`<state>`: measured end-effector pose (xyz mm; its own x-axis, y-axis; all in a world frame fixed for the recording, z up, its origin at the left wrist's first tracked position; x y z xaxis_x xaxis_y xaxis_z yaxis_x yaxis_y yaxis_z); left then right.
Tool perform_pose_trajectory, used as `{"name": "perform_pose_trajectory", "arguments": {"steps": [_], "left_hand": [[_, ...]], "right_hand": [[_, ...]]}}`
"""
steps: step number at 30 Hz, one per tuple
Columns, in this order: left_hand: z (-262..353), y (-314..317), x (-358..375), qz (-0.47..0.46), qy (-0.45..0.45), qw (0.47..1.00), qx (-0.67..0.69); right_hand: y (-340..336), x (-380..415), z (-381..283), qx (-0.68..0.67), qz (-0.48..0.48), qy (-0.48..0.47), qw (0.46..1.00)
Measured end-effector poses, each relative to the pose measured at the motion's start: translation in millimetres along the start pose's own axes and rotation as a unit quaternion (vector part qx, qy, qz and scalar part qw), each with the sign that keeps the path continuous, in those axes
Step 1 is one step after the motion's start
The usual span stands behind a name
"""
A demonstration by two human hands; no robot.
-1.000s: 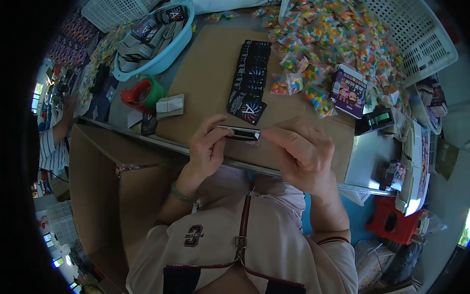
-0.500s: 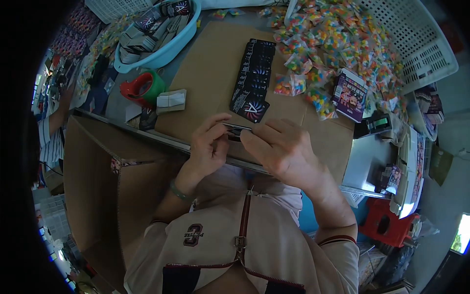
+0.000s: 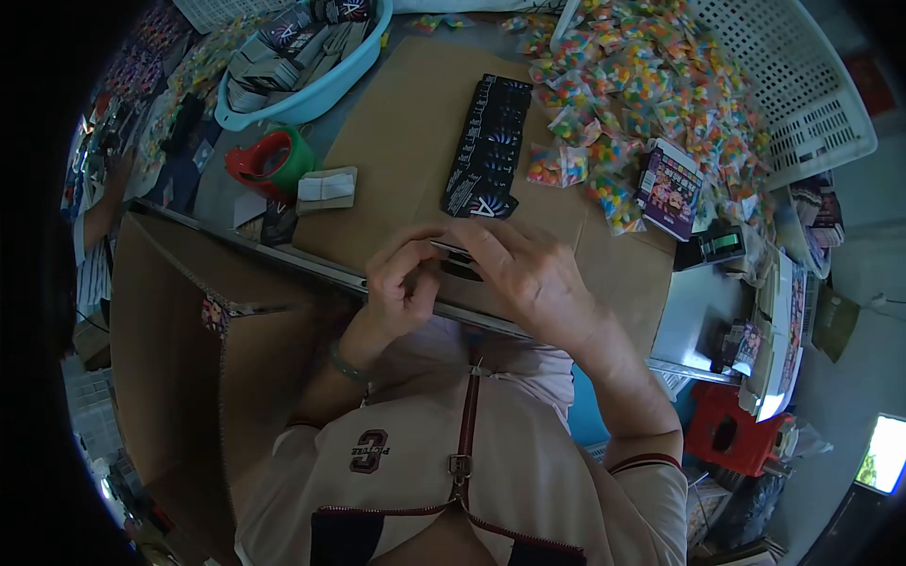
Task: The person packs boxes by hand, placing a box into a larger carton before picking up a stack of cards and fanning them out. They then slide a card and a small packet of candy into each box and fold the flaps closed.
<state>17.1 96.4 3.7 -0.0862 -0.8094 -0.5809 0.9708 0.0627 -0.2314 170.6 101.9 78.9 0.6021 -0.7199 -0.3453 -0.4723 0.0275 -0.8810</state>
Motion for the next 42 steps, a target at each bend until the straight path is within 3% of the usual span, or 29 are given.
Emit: {"name": "perform_pose_trajectory", "arguments": {"steps": [2,6,8,14,18,20,27,30,32,33,35,38,42], "left_hand": [[1,-1,-1,0.012,0.019,1.0,-0.002],[-3,0,3,0.007,-0.016,1.0,0.018],[-4,1,2,0.005,-0.026,0.999,0.028],[-6,3,1,0.012,-0.008,0.999,0.039],[-5,3,0,0.006,-0.026,0.999,0.039],[-5,3,-1,0.014,-0.014,0.999,0.034],[-7,5,1,0.028,-0.025,0.999,0.037],[-7,9,0,0.026,-0.02,0.999,0.034],[-10,8,1,0.044,-0.02,0.998,0.039],[-10,6,1,0.047,-0.02,0.998,0.037],[-11,6,3,0.041,-0.038,0.998,0.031],[-10,9,0,0.04,-0.028,0.998,0.029],[-11,9,2,0.042,-0.039,0.997,0.046]], "right_hand": [[-1,2,4,-0.026,0.11,-0.001,0.994],[7,24,7,0.004,0.11,-0.026,0.994],[1,33,3,0.053,0.18,-0.012,0.982],[9,46,7,0.016,0.246,-0.004,0.969],[14,48,9,0.005,0.25,0.008,0.968],[19,38,1,0.088,0.174,0.029,0.98],[18,45,-1,0.082,0.199,0.036,0.976],[24,40,7,0.098,0.131,0.064,0.984],[29,46,12,-0.007,0.107,0.113,0.988],[32,48,12,-0.007,0.106,0.11,0.988],[27,58,13,-0.049,0.192,0.118,0.973],[34,54,15,-0.02,0.135,0.131,0.982],[23,48,12,0.013,0.166,0.118,0.979]]}}
Point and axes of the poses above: each hand's wrist, its own x-axis away from the middle knuckle, its own y-axis out of the palm, z = x × y, the point moved 5 cm from there along -x, towards the middle knuckle, and after that the axes turned 3 degrees about x, right-handed, at the moved point
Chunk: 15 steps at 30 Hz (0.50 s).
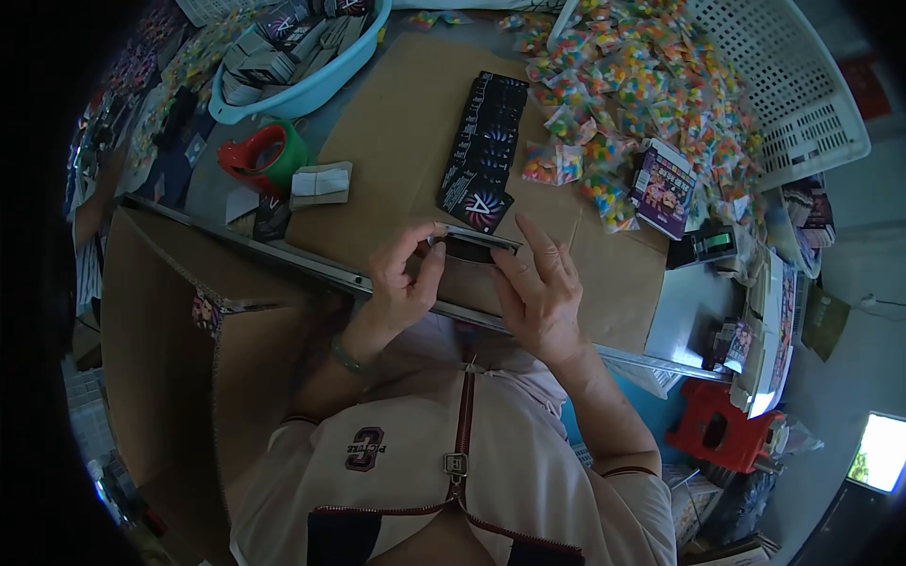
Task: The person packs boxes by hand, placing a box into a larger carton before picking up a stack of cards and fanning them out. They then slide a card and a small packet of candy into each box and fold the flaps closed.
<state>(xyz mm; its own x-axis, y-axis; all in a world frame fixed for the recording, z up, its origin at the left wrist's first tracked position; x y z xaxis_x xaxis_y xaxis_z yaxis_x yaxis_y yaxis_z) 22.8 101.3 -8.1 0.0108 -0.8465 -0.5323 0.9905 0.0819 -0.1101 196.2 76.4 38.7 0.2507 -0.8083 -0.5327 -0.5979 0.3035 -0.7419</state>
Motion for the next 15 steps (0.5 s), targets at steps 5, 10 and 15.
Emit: {"name": "perform_pose_trajectory", "arguments": {"steps": [5,10,15], "left_hand": [[6,4,4,-0.027,0.023,0.999,-0.032],[10,5,1,-0.032,0.047,0.998,-0.034],[8,4,2,-0.028,0.052,0.998,-0.031]], "right_hand": [[-2,-25,0,0.059,-0.173,0.077,0.98],[7,-48,9,0.147,-0.287,0.044,0.946],[16,-57,11,0.173,-0.394,0.075,0.899]]}}
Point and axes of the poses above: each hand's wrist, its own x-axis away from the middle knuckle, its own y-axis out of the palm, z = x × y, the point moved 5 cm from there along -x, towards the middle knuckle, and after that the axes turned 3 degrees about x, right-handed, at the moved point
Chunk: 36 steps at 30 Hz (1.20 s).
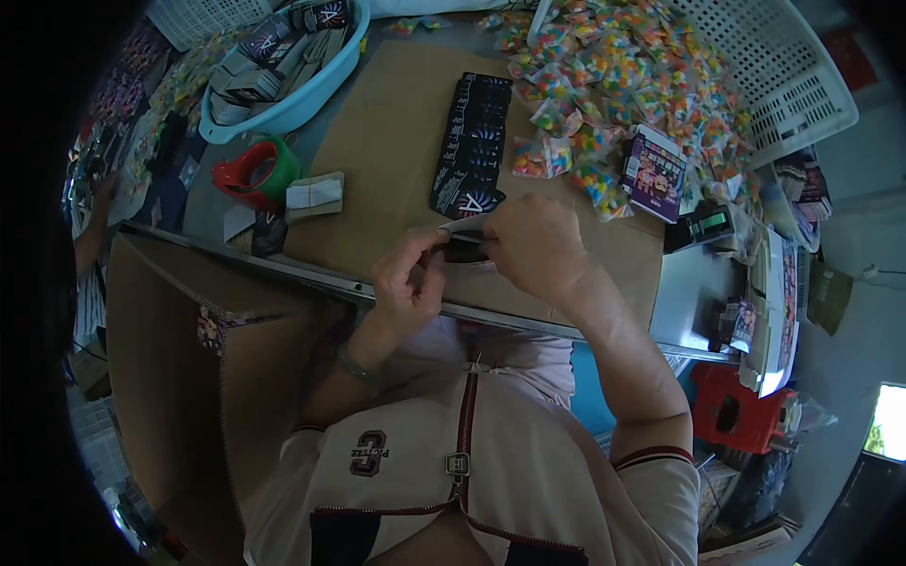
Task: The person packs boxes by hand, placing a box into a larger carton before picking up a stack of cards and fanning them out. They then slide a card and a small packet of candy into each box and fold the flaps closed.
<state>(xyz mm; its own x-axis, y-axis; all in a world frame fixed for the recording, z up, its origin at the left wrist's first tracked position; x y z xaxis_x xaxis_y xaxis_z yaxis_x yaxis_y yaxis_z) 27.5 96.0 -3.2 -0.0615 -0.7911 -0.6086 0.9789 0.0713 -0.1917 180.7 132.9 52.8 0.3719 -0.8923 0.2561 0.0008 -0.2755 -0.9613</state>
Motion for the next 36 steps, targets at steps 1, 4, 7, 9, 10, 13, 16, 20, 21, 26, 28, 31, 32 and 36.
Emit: {"name": "perform_pose_trajectory", "arguments": {"steps": [1,4,7,9,10,13,16,20,21,26,28,31,32,36], "left_hand": [[1,0,0,-0.002,-0.003,1.0,0.0],[0,-1,1,-0.002,-0.01,1.0,0.004],[0,-1,3,0.009,-0.02,1.0,0.013],[0,-1,3,0.016,-0.023,0.999,0.02],[0,-1,4,0.019,-0.024,0.999,0.015],[-2,-1,5,0.025,-0.026,0.999,0.0],[-5,-2,6,0.03,-0.051,0.998,-0.009],[-8,-6,4,0.03,-0.098,0.995,0.002],[-9,-6,3,0.025,-0.094,0.995,0.009],[9,4,4,-0.043,0.016,0.999,-0.025],[9,7,8,-0.041,0.021,0.999,-0.028],[6,9,12,-0.047,0.022,0.998,-0.041],[5,9,13,-0.048,0.017,0.997,-0.051],[0,9,15,-0.053,0.019,0.996,-0.062]], "right_hand": [[0,0,0,-0.009,0.017,-0.011,1.0],[6,3,2,-0.044,0.08,-0.073,0.993],[1,15,-5,-0.06,0.154,-0.154,0.974],[-3,19,-8,-0.05,0.186,-0.18,0.965],[-5,21,-10,-0.054,0.202,-0.187,0.96],[-20,31,-14,-0.065,0.254,-0.213,0.941],[-38,54,-6,-0.13,0.329,-0.212,0.911],[-19,84,64,-0.374,0.42,-0.002,0.827],[6,86,90,-0.43,0.425,0.055,0.795],[93,98,142,-0.296,0.316,0.329,0.839],[83,101,133,-0.111,0.23,0.359,0.898],[65,92,117,-0.095,0.354,0.225,0.903],[72,89,119,-0.097,0.355,0.23,0.901],[106,82,99,0.0,0.338,0.09,0.937]]}}
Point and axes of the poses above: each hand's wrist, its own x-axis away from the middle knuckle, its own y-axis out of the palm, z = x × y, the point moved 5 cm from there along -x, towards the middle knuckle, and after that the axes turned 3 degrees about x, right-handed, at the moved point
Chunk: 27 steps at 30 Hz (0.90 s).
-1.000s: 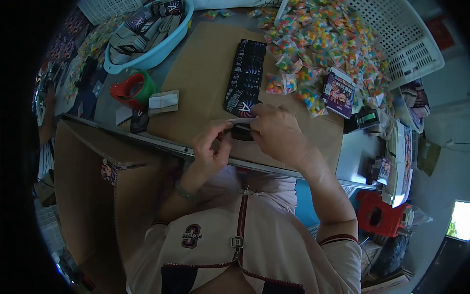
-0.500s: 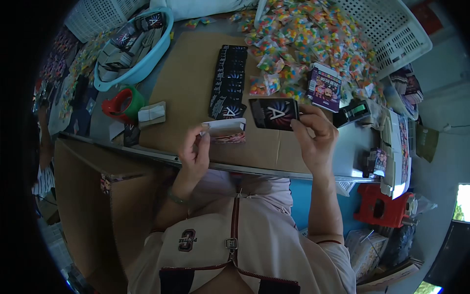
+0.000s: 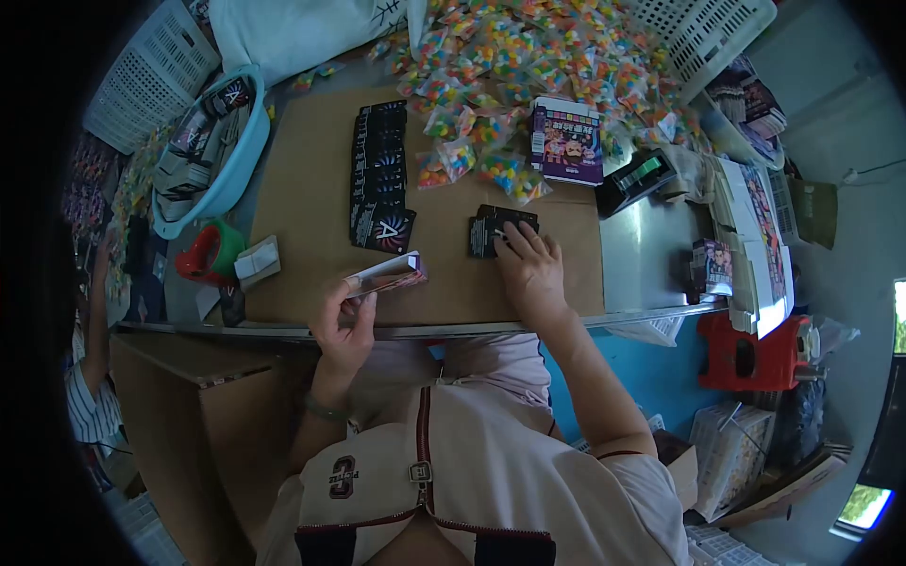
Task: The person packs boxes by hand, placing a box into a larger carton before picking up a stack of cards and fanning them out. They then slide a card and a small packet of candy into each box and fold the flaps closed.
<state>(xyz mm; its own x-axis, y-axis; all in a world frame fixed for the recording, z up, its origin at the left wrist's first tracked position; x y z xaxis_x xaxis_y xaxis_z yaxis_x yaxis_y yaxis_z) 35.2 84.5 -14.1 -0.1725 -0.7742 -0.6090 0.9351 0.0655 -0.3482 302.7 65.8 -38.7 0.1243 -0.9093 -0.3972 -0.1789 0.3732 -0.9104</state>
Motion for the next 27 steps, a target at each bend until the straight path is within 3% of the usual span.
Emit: {"name": "perform_pose_trajectory", "arguments": {"steps": [2,4,7,10,17,20,22,27], "left_hand": [[0,-1,4,0.019,0.005,1.0,0.019],[1,0,4,0.015,0.011,1.0,0.011],[1,0,7,0.012,0.015,1.0,-0.008],[2,-1,5,0.01,0.031,0.999,-0.008],[5,0,5,0.0,0.036,0.999,0.012],[3,-1,3,-0.001,0.03,0.999,0.014],[3,-1,3,0.0,0.028,0.999,0.014],[0,-1,4,0.001,0.022,1.0,0.014]], "right_hand": [[2,11,-3,-0.001,-0.018,0.008,1.0],[-5,11,-1,-0.112,-0.04,0.095,0.988],[-2,12,-5,-0.027,0.014,0.075,0.997],[-5,24,-20,0.028,0.0,0.071,0.997],[-16,24,-29,-0.018,-0.028,0.085,0.996],[-25,8,-1,-0.054,-0.005,0.144,0.988],[-24,-1,17,-0.055,-0.047,0.183,0.98],[-16,-14,28,-0.042,-0.127,0.162,0.978]]}}
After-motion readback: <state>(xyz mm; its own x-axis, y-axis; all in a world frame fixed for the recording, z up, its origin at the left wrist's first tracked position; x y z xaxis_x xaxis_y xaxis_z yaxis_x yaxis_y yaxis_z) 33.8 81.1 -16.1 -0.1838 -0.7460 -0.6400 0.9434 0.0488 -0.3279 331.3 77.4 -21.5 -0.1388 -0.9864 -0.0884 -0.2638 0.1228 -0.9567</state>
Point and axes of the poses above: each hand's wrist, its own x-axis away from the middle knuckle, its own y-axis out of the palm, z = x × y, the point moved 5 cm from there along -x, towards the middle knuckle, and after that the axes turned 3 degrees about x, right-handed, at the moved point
